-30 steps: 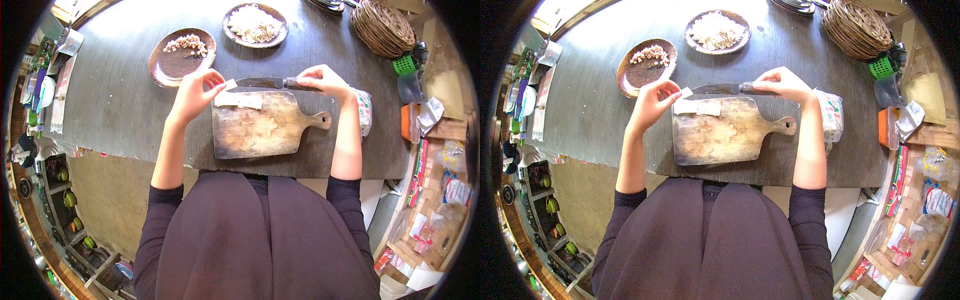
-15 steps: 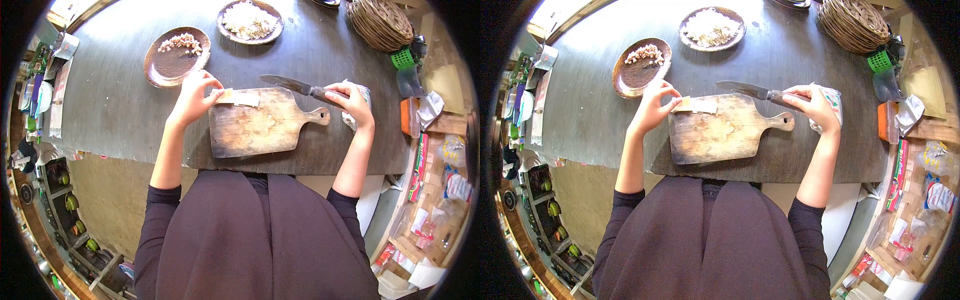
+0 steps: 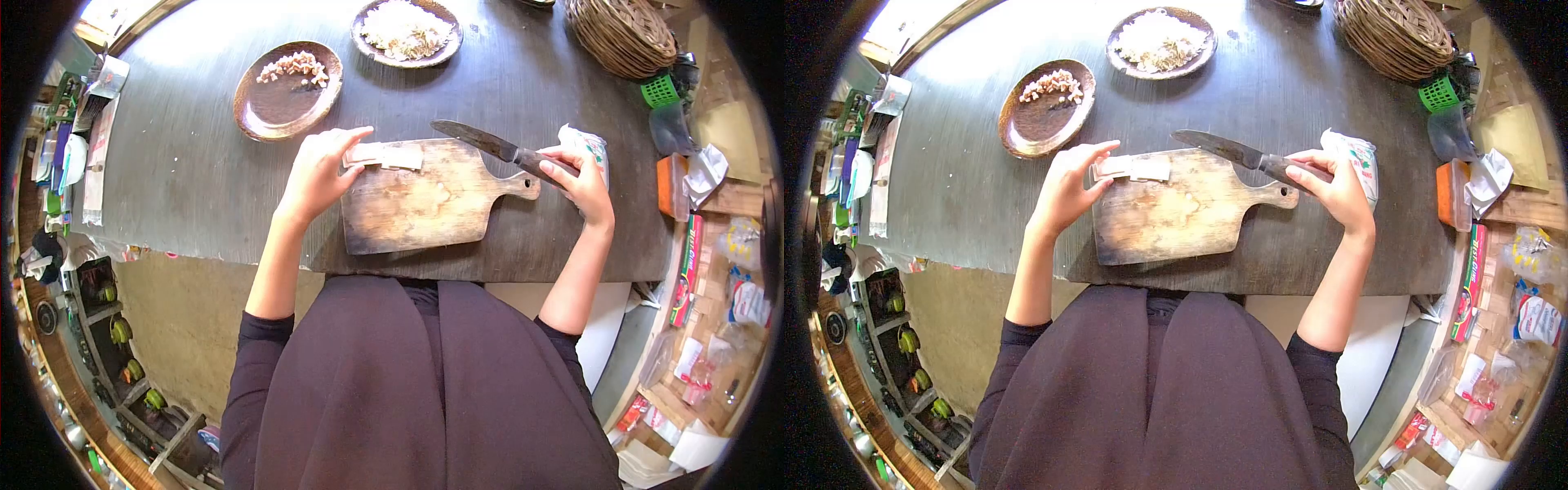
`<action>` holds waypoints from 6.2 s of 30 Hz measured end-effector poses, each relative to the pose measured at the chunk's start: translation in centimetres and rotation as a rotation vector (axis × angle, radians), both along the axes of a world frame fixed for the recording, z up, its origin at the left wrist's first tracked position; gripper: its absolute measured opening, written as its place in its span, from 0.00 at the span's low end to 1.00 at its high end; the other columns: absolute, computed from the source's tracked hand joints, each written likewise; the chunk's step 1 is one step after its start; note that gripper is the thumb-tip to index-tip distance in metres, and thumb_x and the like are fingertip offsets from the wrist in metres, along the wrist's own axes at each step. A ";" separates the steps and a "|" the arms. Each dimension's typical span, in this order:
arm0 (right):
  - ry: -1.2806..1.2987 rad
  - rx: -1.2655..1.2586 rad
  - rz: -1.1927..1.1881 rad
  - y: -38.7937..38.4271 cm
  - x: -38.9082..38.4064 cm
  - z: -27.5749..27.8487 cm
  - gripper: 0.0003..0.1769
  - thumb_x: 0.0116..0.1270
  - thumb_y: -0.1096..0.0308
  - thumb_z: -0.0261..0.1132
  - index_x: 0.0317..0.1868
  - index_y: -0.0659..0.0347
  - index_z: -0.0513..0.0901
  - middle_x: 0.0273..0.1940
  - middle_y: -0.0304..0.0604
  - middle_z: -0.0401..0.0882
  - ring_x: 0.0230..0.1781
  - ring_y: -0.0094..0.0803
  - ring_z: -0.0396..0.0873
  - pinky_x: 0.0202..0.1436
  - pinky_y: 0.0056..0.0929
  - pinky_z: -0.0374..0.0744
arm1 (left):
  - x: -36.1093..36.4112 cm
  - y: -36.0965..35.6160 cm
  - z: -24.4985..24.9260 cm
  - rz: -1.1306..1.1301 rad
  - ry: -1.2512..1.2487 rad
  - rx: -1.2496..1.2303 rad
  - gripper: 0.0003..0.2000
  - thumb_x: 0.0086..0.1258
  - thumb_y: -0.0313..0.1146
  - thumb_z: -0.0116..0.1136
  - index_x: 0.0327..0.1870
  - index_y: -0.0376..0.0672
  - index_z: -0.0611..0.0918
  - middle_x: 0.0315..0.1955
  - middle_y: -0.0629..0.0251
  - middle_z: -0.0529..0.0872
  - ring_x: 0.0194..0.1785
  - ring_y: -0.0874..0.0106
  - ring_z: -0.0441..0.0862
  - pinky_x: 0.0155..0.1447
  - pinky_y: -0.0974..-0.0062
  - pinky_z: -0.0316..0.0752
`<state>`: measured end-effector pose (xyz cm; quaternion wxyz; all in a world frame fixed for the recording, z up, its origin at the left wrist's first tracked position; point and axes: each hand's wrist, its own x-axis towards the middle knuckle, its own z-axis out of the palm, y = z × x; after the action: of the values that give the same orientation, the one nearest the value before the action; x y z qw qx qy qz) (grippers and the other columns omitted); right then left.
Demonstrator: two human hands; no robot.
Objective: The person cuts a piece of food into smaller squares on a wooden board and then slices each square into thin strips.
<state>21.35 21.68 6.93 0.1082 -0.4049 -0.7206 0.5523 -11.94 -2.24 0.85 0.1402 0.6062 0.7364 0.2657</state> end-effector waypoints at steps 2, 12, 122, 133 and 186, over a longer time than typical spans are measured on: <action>0.023 -0.001 0.016 -0.2 0.4 -0.1 0.15 0.70 0.68 0.75 0.52 0.69 0.88 0.43 0.38 0.89 0.44 0.22 0.85 0.50 0.22 0.82 | 0.1 -0.1 -0.2 0.005 0.053 0.043 0.30 0.61 0.28 0.73 0.68 0.49 0.80 0.49 0.58 0.88 0.56 0.58 0.84 0.67 0.61 0.73; 0.040 -0.001 0.001 -2.4 1.8 -0.5 0.15 0.70 0.67 0.75 0.53 0.65 0.89 0.42 0.37 0.89 0.41 0.19 0.83 0.45 0.20 0.80 | 0.4 0.0 -0.5 -0.012 0.077 0.111 0.31 0.61 0.27 0.73 0.69 0.49 0.81 0.48 0.61 0.88 0.54 0.60 0.84 0.64 0.61 0.74; 0.003 0.646 -0.032 -21.7 2.7 -7.4 0.27 0.66 0.70 0.76 0.66 0.55 0.83 0.41 0.45 0.84 0.35 0.39 0.86 0.38 0.35 0.85 | 10.9 -5.9 -3.9 0.114 0.207 0.256 0.14 0.62 0.35 0.75 0.50 0.56 0.90 0.57 0.75 0.87 0.63 0.62 0.78 0.68 0.60 0.63; -0.020 0.745 0.065 -21.5 2.9 -7.7 0.32 0.61 0.72 0.78 0.67 0.54 0.83 0.39 0.42 0.80 0.31 0.35 0.83 0.35 0.34 0.84 | 10.9 -5.3 -3.7 0.099 0.189 0.242 0.15 0.63 0.34 0.73 0.52 0.56 0.90 0.56 0.78 0.88 0.60 0.64 0.78 0.67 0.61 0.63; -0.063 0.721 -0.090 -23.3 3.5 -5.8 0.27 0.64 0.72 0.74 0.66 0.53 0.86 0.37 0.43 0.78 0.28 0.36 0.82 0.31 0.34 0.81 | 10.3 -4.7 -3.2 0.099 0.197 0.253 0.12 0.61 0.34 0.75 0.46 0.57 0.89 0.47 0.76 0.85 0.61 0.61 0.76 0.68 0.59 0.63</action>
<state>24.87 -1.59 1.12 0.2459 -0.3889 -0.8534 0.2447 -1.69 -6.98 -2.35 -0.0234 0.6049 0.7363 0.3024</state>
